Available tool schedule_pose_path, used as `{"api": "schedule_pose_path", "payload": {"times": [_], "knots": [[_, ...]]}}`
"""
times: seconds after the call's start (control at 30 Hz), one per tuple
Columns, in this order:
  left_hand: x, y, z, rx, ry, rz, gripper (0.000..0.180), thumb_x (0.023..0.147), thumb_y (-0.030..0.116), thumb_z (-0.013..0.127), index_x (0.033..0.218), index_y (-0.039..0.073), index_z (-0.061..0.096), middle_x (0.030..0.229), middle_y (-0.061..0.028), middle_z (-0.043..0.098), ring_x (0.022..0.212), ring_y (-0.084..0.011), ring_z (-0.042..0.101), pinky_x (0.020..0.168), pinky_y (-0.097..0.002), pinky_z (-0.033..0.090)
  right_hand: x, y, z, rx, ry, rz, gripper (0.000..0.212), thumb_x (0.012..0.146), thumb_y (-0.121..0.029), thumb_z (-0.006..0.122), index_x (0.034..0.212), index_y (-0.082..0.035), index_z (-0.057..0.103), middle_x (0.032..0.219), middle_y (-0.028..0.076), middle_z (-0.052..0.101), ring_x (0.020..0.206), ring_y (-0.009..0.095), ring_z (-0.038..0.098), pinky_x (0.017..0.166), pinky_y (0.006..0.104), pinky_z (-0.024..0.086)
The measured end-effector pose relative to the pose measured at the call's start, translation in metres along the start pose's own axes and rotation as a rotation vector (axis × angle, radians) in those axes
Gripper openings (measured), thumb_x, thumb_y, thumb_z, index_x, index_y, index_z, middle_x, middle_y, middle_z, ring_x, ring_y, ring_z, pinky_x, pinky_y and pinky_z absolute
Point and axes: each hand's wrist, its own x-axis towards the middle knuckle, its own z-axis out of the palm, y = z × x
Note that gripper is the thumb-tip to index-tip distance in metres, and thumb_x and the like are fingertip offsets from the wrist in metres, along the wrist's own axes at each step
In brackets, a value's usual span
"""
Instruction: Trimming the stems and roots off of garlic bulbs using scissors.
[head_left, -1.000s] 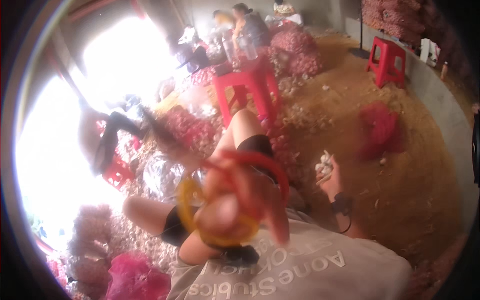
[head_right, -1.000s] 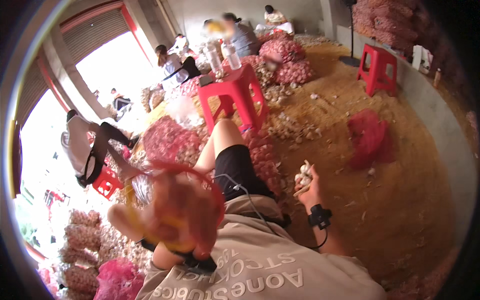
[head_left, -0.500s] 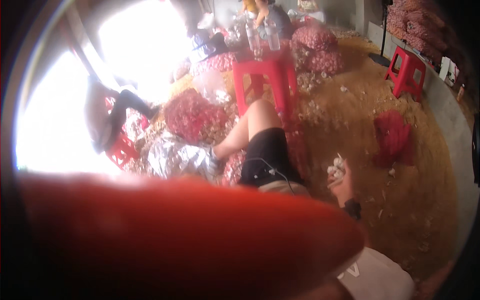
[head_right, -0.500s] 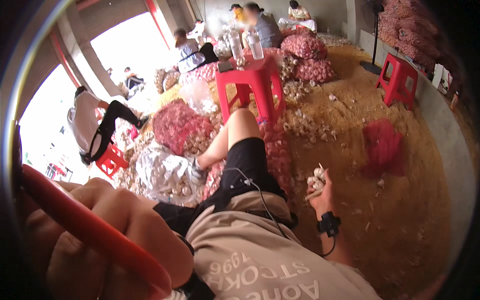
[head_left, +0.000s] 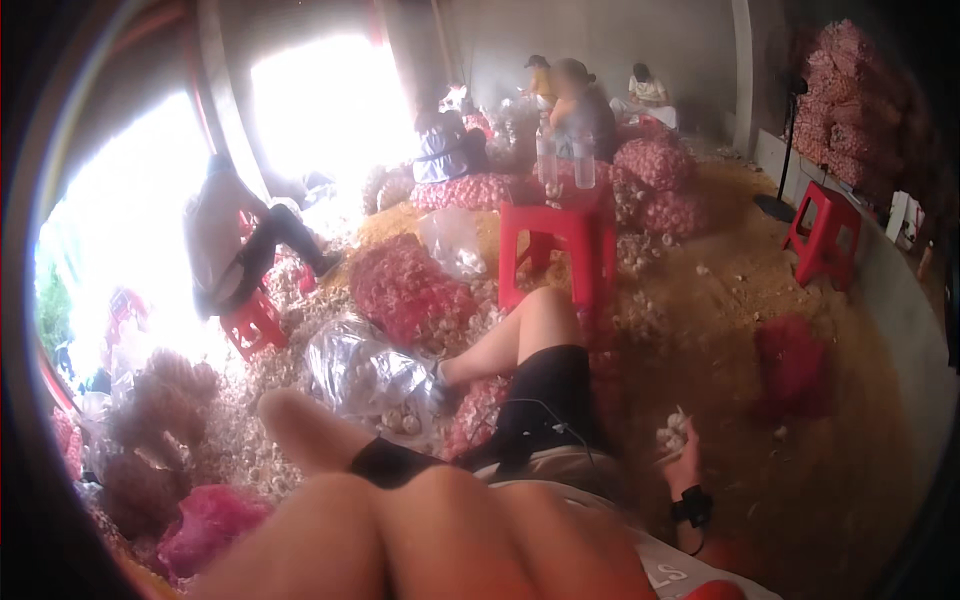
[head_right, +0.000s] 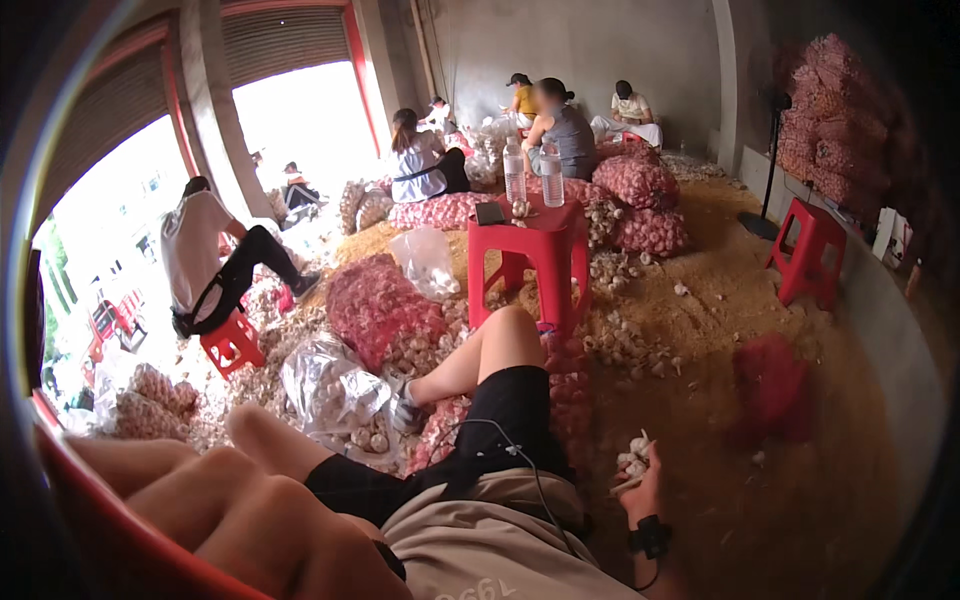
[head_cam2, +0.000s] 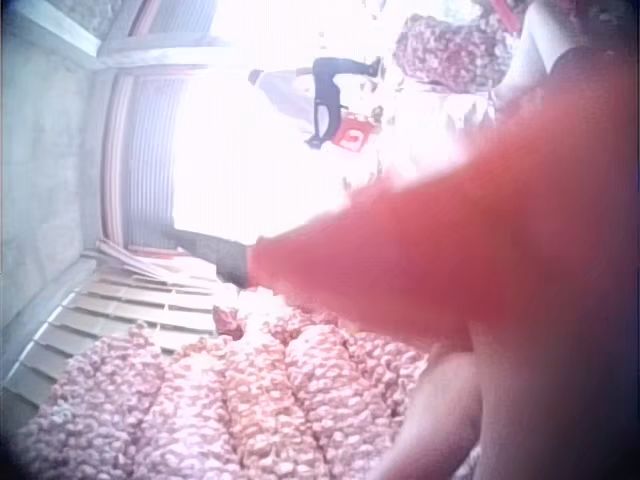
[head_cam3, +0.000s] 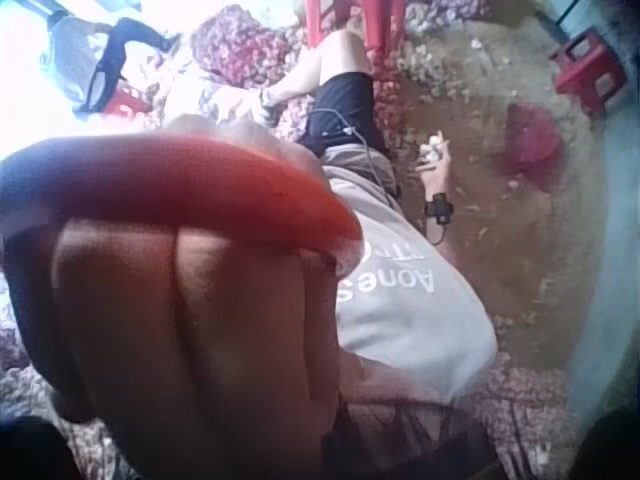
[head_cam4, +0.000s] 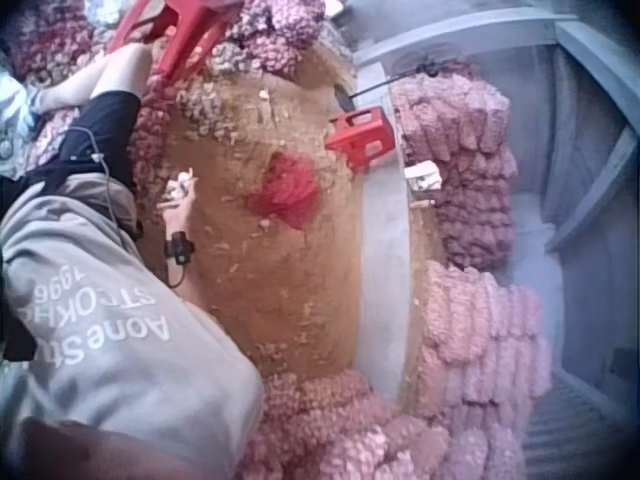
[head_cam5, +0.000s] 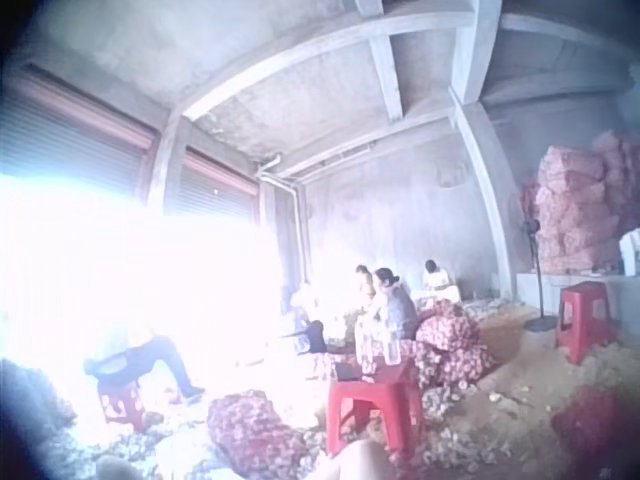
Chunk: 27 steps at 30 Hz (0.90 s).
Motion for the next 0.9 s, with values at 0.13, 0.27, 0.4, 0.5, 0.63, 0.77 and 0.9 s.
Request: {"api": "schedule_pose_path", "payload": {"times": [0.13, 0.27, 0.4, 0.5, 0.63, 0.77, 0.9], "knots": [[-0.005, 0.000, 0.001, 0.002, 0.018, 0.026, 0.030, 0.103, 0.026, 0.062, 0.115, -0.001, 0.056, 0.086, -0.0161, 0.070, 0.062, -0.0250, 0.067, 0.052, -0.0290, 0.054, 0.015, -0.001, 0.001, -0.052, 0.006, -0.068, 0.035, 0.097, -0.055, 0.065, 0.101, -0.020, 0.063, 0.080, 0.002, 0.059, 0.062, 0.012, 0.057, 0.049, 0.0242, 0.041], [-0.007, 0.005, 0.007, 0.024, 0.019, 0.046, 0.030, 0.103, 0.026, 0.061, 0.115, -0.001, 0.056, 0.087, -0.0160, 0.070, 0.063, -0.0250, 0.068, 0.053, -0.0292, 0.054, 0.003, 0.001, 0.007, -0.040, 0.056, -0.032, 0.037, 0.098, -0.054, 0.064, 0.101, -0.017, 0.063, 0.081, 0.003, 0.060, 0.061, 0.013, 0.056, 0.048, 0.0238, 0.039], [-0.004, 0.005, 0.005, 0.016, 0.013, 0.067, 0.030, 0.103, 0.026, 0.061, 0.115, -0.001, 0.056, 0.087, -0.0160, 0.070, 0.064, -0.0249, 0.068, 0.054, -0.0293, 0.054, -0.001, 0.003, -0.003, -0.078, 0.042, -0.079, 0.035, 0.099, -0.052, 0.063, 0.103, -0.017, 0.063, 0.080, 0.002, 0.062, 0.060, 0.013, 0.056, 0.048, 0.0244, 0.039], [-0.004, -0.001, 0.007, 0.002, 0.026, 0.085, 0.030, 0.103, 0.025, 0.061, 0.115, -0.001, 0.056, 0.087, -0.0159, 0.070, 0.064, -0.0249, 0.068, 0.054, -0.0294, 0.054, 0.008, 0.003, -0.015, -0.093, 0.022, -0.091, 0.033, 0.100, -0.050, 0.062, 0.104, -0.017, 0.064, 0.080, 0.001, 0.062, 0.061, 0.013, 0.058, 0.048, 0.0250, 0.041], [-0.015, -0.025, 0.021, -0.035, 0.087, 0.121, 0.030, 0.103, 0.025, 0.061, 0.115, -0.001, 0.056, 0.087, -0.0158, 0.070, 0.065, -0.0249, 0.068, 0.055, -0.0296, 0.054, 0.014, 0.013, -0.022, -0.145, 0.031, -0.122, 0.032, 0.101, -0.048, 0.060, 0.106, -0.017, 0.063, 0.081, 0.002, 0.063, 0.062, 0.015, 0.059, 0.051, 0.0261, 0.044], [-0.007, -0.032, 0.010, -0.065, 0.071, 0.153, 0.030, 0.103, 0.025, 0.061, 0.115, -0.001, 0.056, 0.088, -0.0158, 0.070, 0.065, -0.0249, 0.068, 0.055, -0.0297, 0.054, 0.009, 0.013, -0.009, -0.084, 0.049, -0.083, 0.036, 0.101, -0.052, 0.059, 0.106, -0.017, 0.062, 0.079, 0.004, 0.062, 0.060, 0.014, 0.058, 0.050, 0.0263, 0.043], [-0.007, -0.038, 0.010, -0.071, 0.081, 0.167, 0.030, 0.103, 0.025, 0.061, 0.116, -0.001, 0.056, 0.088, -0.0157, 0.070, 0.066, -0.0249, 0.068, 0.056, -0.0298, 0.054, 0.008, 0.005, -0.012, -0.067, 0.080, -0.031, 0.037, 0.101, -0.055, 0.058, 0.103, -0.017, 0.062, 0.074, 0.004, 0.061, 0.058, 0.014, 0.057, 0.047, 0.0260, 0.041]]}}
